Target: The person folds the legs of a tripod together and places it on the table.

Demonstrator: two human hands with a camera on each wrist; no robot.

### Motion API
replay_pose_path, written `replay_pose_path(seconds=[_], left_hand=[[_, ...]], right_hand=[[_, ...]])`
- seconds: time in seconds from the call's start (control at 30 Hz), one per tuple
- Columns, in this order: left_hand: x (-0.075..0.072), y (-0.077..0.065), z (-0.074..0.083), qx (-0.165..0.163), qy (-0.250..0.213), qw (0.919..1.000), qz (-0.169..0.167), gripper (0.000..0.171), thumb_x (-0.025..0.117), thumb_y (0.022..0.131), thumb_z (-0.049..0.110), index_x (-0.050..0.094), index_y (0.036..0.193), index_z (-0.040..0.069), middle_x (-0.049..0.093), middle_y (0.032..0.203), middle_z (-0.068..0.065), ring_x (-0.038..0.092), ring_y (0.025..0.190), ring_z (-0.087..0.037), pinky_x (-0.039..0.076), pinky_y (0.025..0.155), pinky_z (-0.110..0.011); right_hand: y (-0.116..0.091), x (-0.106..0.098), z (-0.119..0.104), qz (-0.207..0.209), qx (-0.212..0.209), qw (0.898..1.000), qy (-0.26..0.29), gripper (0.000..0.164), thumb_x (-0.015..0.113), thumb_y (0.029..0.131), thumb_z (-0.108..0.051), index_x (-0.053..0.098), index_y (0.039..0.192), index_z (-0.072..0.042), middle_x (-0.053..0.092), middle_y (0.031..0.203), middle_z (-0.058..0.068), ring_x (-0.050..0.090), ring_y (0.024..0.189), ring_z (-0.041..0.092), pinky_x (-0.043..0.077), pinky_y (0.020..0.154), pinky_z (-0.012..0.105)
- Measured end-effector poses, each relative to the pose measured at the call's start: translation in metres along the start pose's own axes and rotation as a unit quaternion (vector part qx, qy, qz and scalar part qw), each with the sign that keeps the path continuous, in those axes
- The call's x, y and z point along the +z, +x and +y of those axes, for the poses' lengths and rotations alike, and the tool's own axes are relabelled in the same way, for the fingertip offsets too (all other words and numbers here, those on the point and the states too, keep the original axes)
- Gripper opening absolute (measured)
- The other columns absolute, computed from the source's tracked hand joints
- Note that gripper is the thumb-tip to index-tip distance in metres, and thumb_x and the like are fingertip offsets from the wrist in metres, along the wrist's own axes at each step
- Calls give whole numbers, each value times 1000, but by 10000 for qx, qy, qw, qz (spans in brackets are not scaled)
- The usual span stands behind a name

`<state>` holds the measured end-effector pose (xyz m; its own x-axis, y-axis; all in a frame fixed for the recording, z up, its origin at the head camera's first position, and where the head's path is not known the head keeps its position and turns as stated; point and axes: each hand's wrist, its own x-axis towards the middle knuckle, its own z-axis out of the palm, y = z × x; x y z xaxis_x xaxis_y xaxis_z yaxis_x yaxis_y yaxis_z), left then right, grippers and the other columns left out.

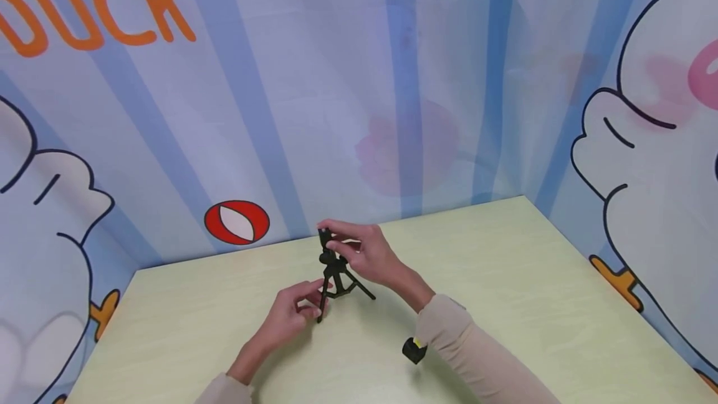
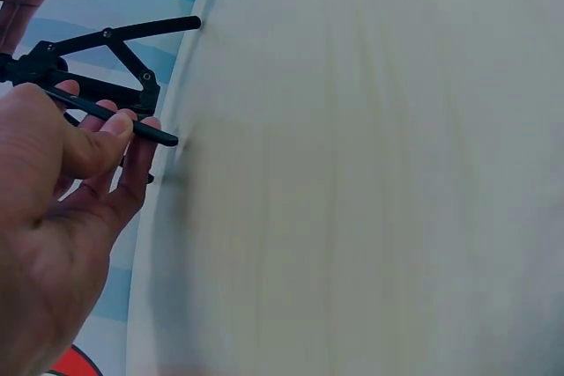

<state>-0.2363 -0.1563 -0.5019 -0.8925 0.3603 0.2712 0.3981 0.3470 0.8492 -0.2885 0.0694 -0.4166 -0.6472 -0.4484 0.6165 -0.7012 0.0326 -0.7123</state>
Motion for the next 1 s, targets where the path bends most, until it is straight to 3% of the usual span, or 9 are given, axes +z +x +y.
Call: replay_pose_path(seconds=[0.23, 0.53, 0.77, 1.0], left_hand=[[3, 0, -2, 83, 27, 9998, 169, 54, 61, 80, -28, 68, 130, -8, 70, 96, -13, 70, 90, -31, 64, 75, -35], [0, -1, 2, 129, 239, 9996, -46, 55, 68, 84, -24, 66, 136, -3, 68, 97, -10, 72, 92, -29, 63, 76, -30], [4, 1, 3, 303, 545, 9979, 170, 56, 68, 81, -26, 68, 133, -3, 69, 94, -7, 72, 90, -25, 62, 78, -27], [8, 5, 3, 344, 391, 9979, 393, 57, 65, 79, -30, 69, 130, -6, 68, 101, -12, 72, 90, -30, 63, 74, -28]], right_hand=[[-1, 0, 1, -17, -35, 10000, -11, 36, 67, 98, 4, 67, 133, 3, 67, 134, 16, 68, 117, 30, 59, 92, 33], [-2, -2, 3, 15, -81, 9998, -189, 36, 68, 98, 3, 68, 134, 0, 68, 134, 14, 67, 121, 28, 58, 93, 35], [-2, -4, 4, 86, -110, 9996, -244, 35, 69, 98, 1, 69, 133, 0, 69, 133, 13, 67, 120, 27, 60, 90, 38], [-1, -6, 7, 168, -122, 9992, -353, 36, 69, 98, -1, 69, 133, -4, 69, 132, 10, 70, 114, 26, 63, 83, 41]])
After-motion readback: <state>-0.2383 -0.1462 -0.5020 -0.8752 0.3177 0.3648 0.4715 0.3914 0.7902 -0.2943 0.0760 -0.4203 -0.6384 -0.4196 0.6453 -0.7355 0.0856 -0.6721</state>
